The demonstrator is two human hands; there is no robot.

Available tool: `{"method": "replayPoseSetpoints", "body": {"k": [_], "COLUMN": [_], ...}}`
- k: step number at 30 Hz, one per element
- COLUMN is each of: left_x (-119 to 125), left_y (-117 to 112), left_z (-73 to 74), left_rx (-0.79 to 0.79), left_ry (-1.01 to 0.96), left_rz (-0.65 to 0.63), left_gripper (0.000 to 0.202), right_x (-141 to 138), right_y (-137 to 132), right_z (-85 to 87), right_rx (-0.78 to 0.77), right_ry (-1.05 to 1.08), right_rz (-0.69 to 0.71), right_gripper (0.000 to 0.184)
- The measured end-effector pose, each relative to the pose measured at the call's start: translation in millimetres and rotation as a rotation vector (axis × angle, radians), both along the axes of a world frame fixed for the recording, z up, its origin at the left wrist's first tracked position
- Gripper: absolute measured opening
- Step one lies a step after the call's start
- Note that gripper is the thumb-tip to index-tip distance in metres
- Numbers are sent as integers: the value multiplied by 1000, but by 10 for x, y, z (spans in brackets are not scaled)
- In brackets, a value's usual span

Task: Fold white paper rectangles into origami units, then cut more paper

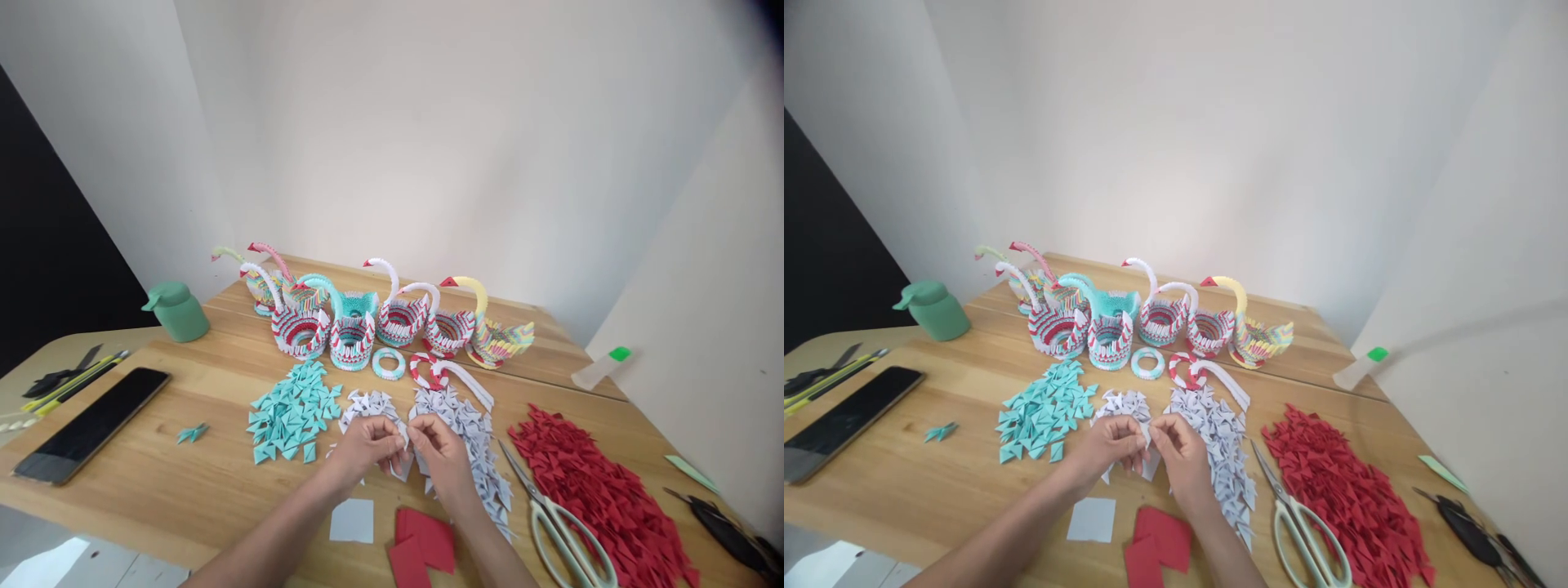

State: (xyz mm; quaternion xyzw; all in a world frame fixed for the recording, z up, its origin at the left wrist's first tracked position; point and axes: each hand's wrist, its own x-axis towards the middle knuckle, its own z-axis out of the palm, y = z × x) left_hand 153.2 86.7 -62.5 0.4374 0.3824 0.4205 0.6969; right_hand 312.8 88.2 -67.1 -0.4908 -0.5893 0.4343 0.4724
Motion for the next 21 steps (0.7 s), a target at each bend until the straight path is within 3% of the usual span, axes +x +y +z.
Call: {"method": "replayPoseSetpoints", "body": {"k": [3, 8, 16, 21], "left_x": [8, 2, 19, 12], "left_y": [-17, -52, -25, -55], "left_z": [5, -5, -69, 16], "left_rx": [66, 348, 273, 397], "left_ry": [101, 407, 270, 380], "left_rz": [64, 202, 193, 246], "left_gripper": [25, 10, 18, 16], "right_x": [-10, 0, 13, 9], "right_y": [-4, -23, -4, -3], "right_z": [-13, 4, 8, -2], "right_rx": [-4, -3, -79, -64], "right_ry": [-10, -25, 126, 70], "right_rz": [27, 10, 29, 30], "right_gripper": [23, 19, 25, 28]}}
